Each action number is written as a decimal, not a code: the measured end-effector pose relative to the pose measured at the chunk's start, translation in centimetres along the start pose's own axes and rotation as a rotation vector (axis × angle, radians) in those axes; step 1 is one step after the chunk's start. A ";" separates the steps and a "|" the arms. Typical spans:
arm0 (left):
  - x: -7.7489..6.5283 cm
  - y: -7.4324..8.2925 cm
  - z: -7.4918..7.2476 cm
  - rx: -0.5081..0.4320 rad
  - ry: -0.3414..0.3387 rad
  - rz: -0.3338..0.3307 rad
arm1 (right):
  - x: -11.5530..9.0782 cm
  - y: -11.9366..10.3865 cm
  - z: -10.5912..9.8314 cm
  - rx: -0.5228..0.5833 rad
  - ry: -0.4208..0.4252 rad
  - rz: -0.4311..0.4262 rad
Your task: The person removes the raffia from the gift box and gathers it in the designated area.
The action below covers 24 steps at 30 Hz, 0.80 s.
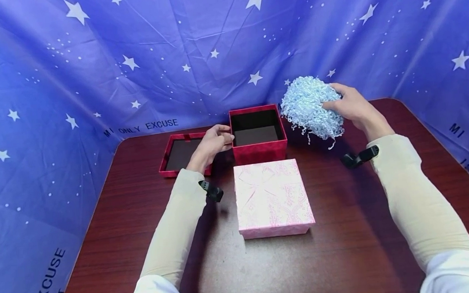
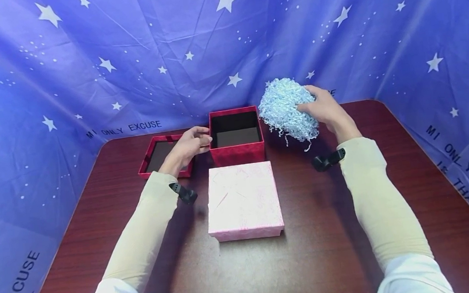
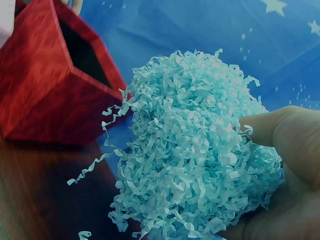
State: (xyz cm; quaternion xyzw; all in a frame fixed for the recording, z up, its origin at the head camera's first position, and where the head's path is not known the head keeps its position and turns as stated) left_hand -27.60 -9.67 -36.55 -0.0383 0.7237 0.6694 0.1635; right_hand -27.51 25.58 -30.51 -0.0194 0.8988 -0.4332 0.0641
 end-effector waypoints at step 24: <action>0.1 -0.2 0.0 -0.024 -0.005 -0.003 | 0.9 6.0 0.9 -0.224 -0.030 0.104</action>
Point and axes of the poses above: each hand's wrist, its own x-axis towards the middle knuckle, its own z-axis out of the palm, y = z × x, the point moved 2 cm from there along x, towards the middle knuckle, and after that the axes turned 4 degrees about -x, right-handed, at the moved point
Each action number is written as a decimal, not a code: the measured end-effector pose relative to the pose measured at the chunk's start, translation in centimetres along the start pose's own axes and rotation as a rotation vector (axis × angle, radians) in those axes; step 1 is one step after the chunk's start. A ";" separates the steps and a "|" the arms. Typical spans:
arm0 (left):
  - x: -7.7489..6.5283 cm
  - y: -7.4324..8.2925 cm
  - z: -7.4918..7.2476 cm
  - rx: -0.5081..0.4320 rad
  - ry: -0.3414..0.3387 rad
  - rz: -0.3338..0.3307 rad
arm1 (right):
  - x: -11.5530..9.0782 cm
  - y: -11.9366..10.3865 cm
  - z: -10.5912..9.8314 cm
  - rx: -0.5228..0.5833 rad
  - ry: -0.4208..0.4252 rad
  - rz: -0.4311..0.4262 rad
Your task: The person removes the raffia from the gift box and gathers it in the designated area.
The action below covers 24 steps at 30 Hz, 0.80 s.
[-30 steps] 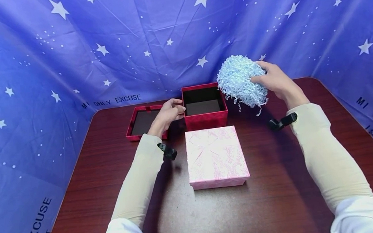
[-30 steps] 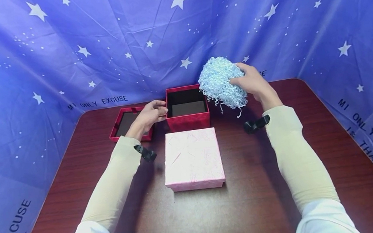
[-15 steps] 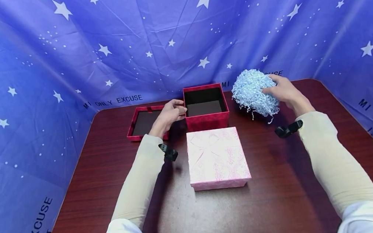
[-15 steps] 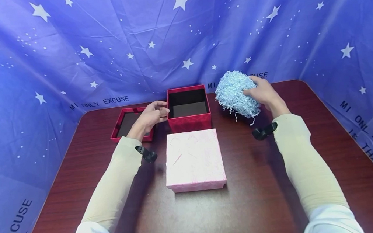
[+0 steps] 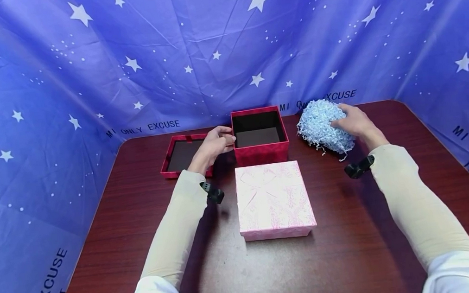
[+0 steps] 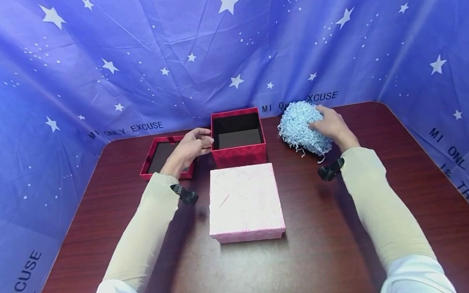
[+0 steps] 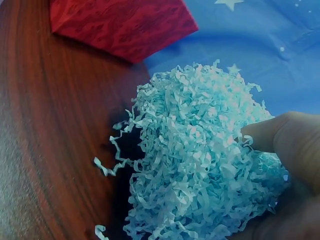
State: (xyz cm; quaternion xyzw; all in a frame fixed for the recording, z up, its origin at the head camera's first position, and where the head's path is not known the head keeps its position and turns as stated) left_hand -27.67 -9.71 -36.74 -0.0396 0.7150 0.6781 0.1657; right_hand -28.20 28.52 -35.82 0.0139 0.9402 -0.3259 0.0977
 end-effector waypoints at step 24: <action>0.0 0.0 0.1 -0.006 0.007 0.002 | -0.5 0.1 -0.4 -0.207 -0.031 -0.048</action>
Point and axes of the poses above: each hand's wrist, its own x-axis towards the middle knuckle, its own z-axis out of the palm, y = z × x, the point moved 2 cm from there along x, towards the middle knuckle, and after that the axes turned 4 degrees about -x, right-handed, at the moved point
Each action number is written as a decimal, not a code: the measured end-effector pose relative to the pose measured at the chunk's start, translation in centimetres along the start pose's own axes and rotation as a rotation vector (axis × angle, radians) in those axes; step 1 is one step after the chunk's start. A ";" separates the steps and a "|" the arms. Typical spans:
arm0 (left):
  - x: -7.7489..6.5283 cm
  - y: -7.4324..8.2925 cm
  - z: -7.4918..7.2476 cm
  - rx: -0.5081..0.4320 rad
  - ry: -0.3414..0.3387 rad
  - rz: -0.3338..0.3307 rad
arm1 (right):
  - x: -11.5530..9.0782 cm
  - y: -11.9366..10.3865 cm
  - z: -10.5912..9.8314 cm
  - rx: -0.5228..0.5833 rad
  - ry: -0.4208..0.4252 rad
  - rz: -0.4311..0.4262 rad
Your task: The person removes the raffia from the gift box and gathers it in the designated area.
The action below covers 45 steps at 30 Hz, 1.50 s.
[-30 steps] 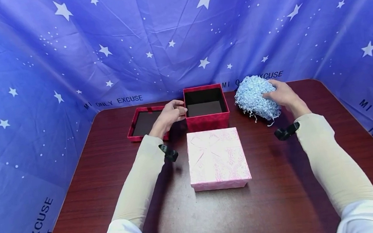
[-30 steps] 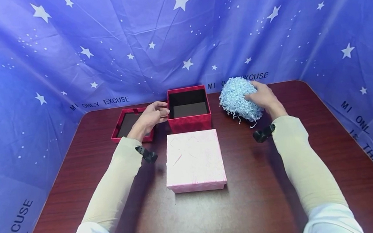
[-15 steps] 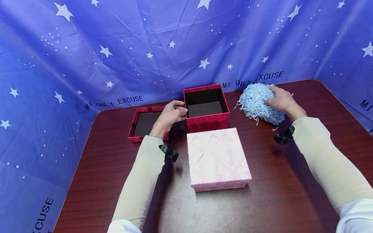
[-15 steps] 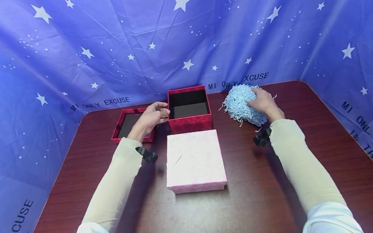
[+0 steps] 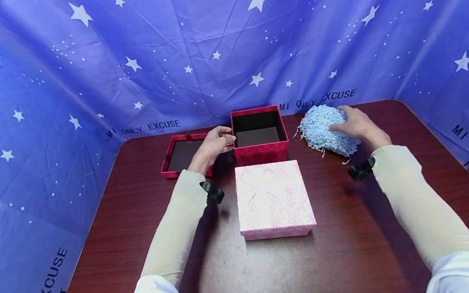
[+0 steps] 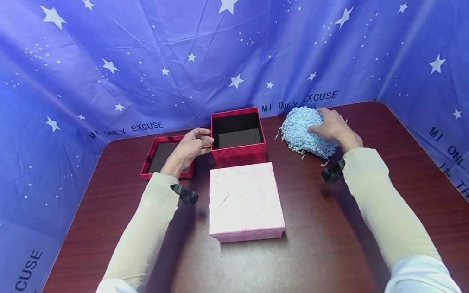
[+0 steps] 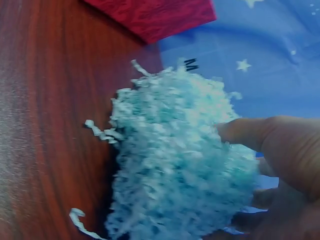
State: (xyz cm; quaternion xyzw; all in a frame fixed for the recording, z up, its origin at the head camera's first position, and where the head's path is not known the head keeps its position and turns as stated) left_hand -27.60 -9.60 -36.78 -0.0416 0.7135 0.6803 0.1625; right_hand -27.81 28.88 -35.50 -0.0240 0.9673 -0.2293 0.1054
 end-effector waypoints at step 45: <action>-10.9 -3.5 -0.1 0.168 -0.422 -0.069 | -11.1 -8.5 7.2 0.279 -0.230 -0.337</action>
Point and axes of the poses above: each hand's wrist, its own x-axis towards the middle knuckle, its own z-axis out of the palm, y = z × x, the point moved 2 cm from there along x, towards the middle knuckle, and after that the axes turned 4 degrees about -x, right-handed, at the moved point
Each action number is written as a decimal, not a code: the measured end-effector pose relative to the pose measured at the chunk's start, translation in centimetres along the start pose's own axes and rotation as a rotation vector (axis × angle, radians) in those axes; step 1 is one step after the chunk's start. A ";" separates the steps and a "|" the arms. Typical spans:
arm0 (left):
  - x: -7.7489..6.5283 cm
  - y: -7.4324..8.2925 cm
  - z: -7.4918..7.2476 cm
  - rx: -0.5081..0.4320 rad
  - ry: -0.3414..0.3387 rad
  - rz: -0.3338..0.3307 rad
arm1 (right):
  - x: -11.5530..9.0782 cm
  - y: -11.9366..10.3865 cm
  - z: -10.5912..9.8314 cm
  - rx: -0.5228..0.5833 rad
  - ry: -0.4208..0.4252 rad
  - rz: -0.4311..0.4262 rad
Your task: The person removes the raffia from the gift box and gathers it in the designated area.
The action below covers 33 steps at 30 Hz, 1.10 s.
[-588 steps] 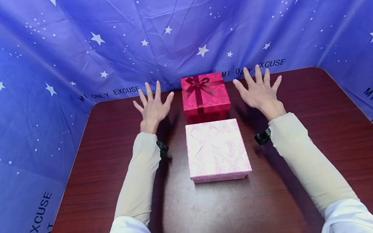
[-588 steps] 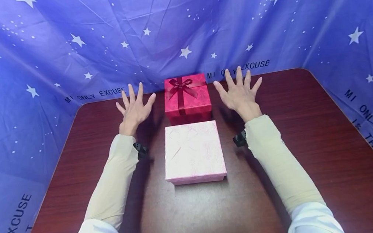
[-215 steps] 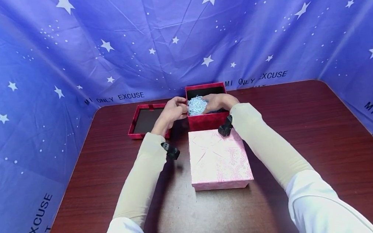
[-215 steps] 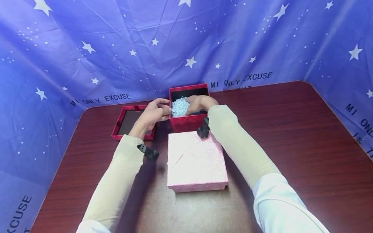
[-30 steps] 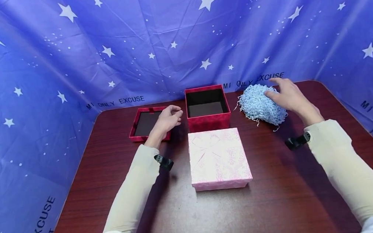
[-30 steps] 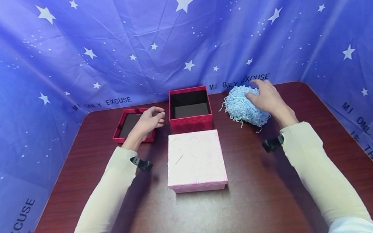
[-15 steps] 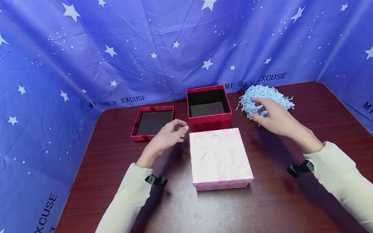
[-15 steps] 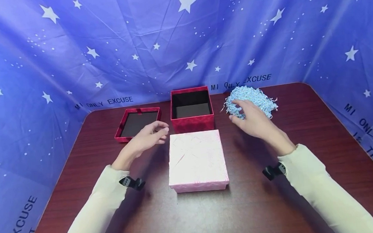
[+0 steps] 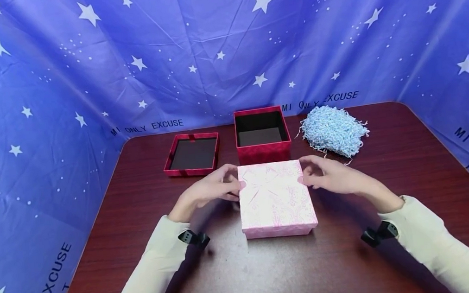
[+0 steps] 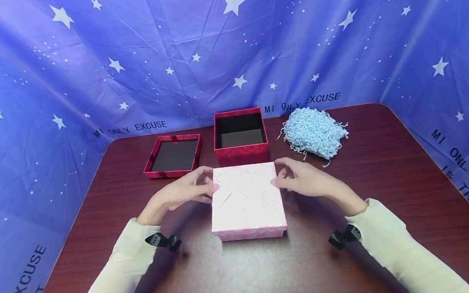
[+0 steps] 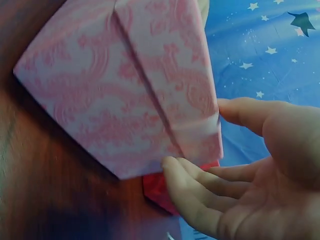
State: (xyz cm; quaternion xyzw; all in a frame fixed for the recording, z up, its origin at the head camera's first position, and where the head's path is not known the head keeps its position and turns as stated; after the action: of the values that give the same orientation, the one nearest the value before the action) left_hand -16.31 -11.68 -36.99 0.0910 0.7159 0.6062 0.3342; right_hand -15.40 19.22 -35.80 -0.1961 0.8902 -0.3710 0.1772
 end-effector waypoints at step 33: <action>-0.3 0.8 0.1 -0.112 -0.060 -0.027 | -0.3 -0.8 0.6 0.389 -0.153 0.075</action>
State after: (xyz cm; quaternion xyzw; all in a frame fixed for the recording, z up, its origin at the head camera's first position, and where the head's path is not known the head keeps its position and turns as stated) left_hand -16.27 -11.60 -36.16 0.0807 0.6717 0.6376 0.3685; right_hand -14.70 18.47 -35.57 -0.1524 0.7925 -0.5129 0.2925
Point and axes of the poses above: each hand's wrist, its own x-axis towards the middle knuckle, its own z-axis out of the palm, y = z × x, the point moved 2 cm from there along x, towards the middle knuckle, and after that the axes turned 4 degrees about -x, right-handed, at the moved point
